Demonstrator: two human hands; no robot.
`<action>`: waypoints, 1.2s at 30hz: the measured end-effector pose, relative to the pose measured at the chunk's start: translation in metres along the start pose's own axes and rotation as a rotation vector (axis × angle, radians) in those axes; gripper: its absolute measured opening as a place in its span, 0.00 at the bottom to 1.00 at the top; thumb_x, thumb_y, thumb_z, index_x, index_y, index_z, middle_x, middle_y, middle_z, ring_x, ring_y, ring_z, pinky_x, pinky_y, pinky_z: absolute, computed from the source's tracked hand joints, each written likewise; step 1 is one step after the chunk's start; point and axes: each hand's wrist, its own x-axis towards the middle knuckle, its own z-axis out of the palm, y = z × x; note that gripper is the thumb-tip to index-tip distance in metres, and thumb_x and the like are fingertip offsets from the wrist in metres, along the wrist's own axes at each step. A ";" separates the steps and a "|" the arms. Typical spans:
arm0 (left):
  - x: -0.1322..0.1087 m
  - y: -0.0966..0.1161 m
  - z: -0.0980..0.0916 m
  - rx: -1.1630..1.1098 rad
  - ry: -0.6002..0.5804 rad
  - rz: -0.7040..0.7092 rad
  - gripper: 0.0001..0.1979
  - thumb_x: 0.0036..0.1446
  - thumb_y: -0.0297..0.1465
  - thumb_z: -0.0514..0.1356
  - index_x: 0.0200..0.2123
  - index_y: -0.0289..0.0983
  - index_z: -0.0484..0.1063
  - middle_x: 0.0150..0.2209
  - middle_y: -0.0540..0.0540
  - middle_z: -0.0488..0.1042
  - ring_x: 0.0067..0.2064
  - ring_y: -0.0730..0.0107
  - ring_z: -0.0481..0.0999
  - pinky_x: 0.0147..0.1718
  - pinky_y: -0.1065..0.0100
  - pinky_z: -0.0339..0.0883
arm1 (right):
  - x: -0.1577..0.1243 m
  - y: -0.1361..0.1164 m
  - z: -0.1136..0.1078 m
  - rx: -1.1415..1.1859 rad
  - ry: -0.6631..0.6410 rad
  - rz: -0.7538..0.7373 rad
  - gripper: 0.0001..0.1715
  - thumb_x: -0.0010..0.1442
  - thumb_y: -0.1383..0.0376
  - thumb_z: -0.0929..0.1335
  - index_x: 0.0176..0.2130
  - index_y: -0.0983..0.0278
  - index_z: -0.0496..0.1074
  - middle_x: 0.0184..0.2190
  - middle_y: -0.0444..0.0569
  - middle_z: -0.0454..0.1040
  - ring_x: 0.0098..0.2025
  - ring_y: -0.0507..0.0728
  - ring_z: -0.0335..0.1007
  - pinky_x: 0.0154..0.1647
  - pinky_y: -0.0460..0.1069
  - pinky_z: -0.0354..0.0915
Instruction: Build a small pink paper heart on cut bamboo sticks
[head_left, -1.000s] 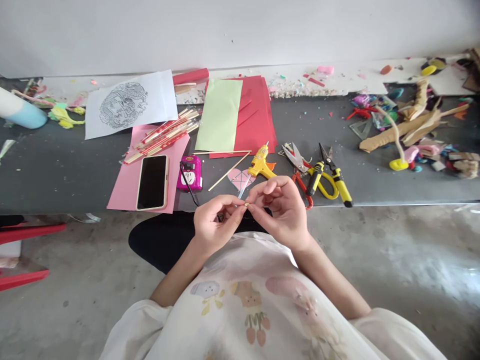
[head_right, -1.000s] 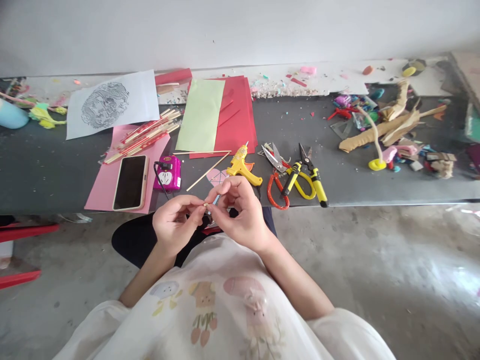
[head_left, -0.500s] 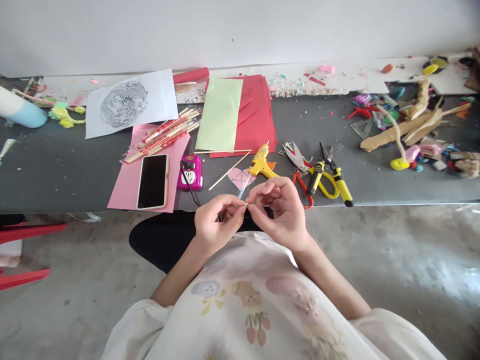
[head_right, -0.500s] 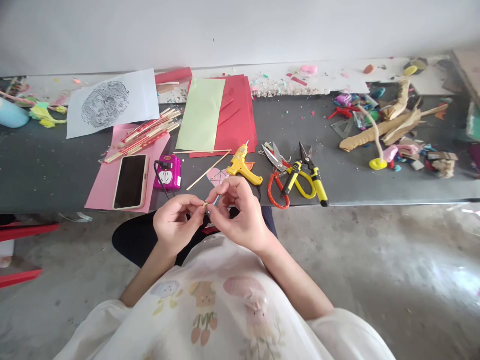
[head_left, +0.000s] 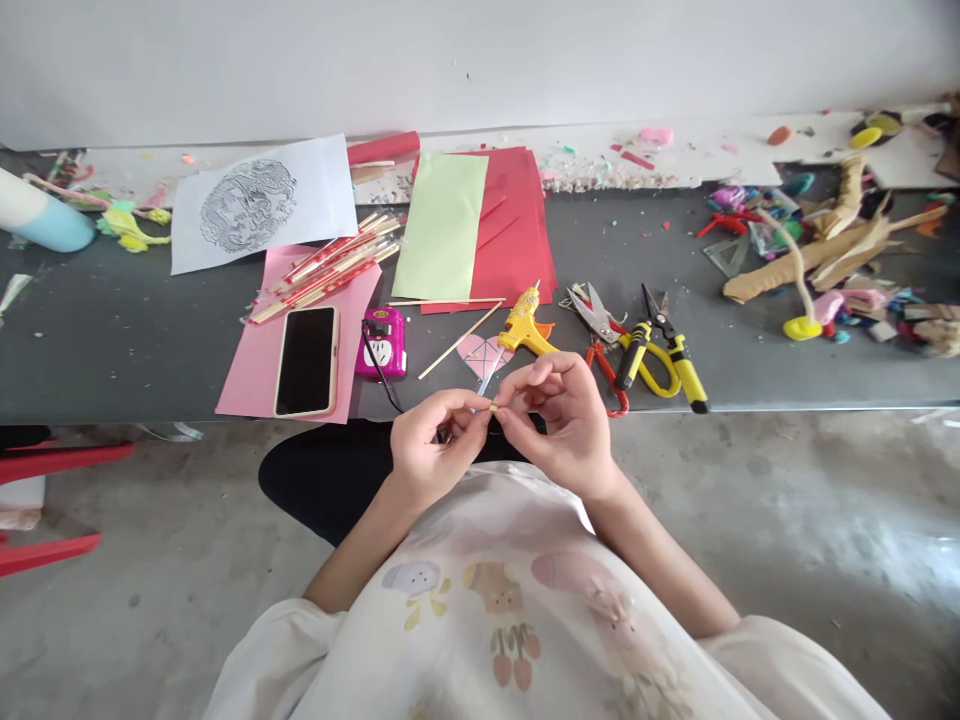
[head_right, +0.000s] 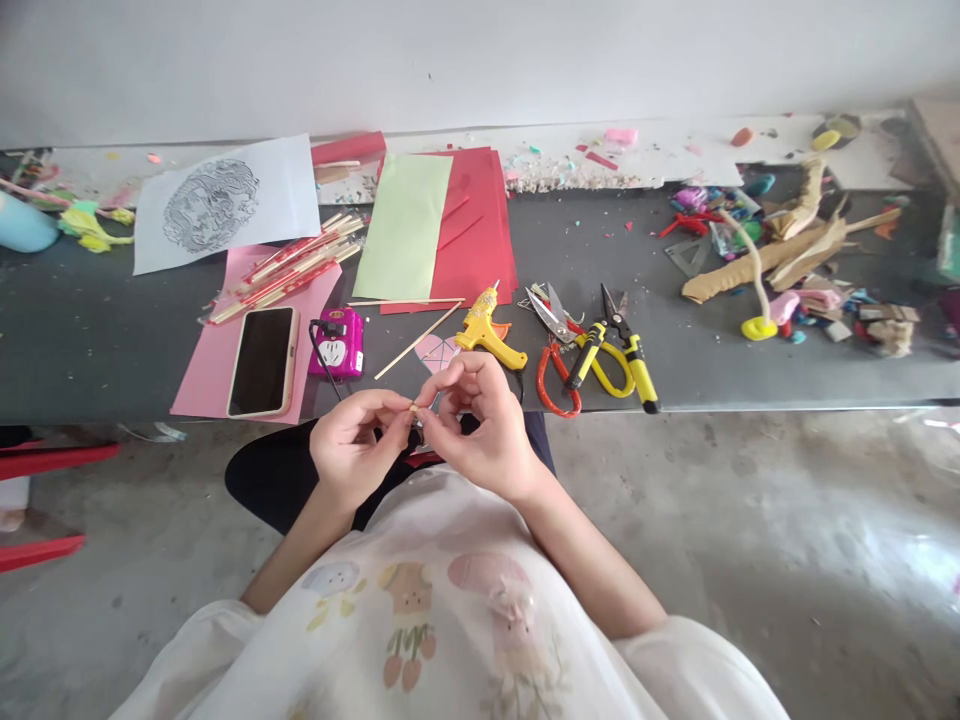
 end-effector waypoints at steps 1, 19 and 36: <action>0.000 0.000 0.000 -0.012 -0.001 -0.005 0.04 0.57 0.30 0.64 0.37 0.38 0.76 0.23 0.53 0.74 0.22 0.79 0.71 0.24 0.77 0.67 | 0.000 0.000 0.000 -0.002 0.004 -0.001 0.20 0.59 0.73 0.69 0.42 0.56 0.56 0.35 0.41 0.73 0.25 0.47 0.62 0.26 0.46 0.62; 0.001 -0.012 -0.001 -0.132 -0.215 -0.485 0.11 0.56 0.38 0.64 0.33 0.36 0.74 0.20 0.53 0.67 0.21 0.78 0.67 0.20 0.76 0.61 | -0.011 0.026 -0.012 -0.316 -0.042 0.057 0.17 0.58 0.71 0.68 0.42 0.58 0.58 0.36 0.42 0.71 0.24 0.47 0.60 0.25 0.45 0.60; 0.035 -0.020 -0.004 0.669 -0.315 -0.344 0.05 0.58 0.33 0.58 0.32 0.40 0.71 0.24 0.53 0.74 0.25 0.72 0.71 0.28 0.71 0.57 | -0.010 0.031 -0.036 -0.824 -0.184 0.182 0.14 0.64 0.61 0.63 0.27 0.61 0.62 0.17 0.37 0.54 0.20 0.49 0.47 0.22 0.44 0.51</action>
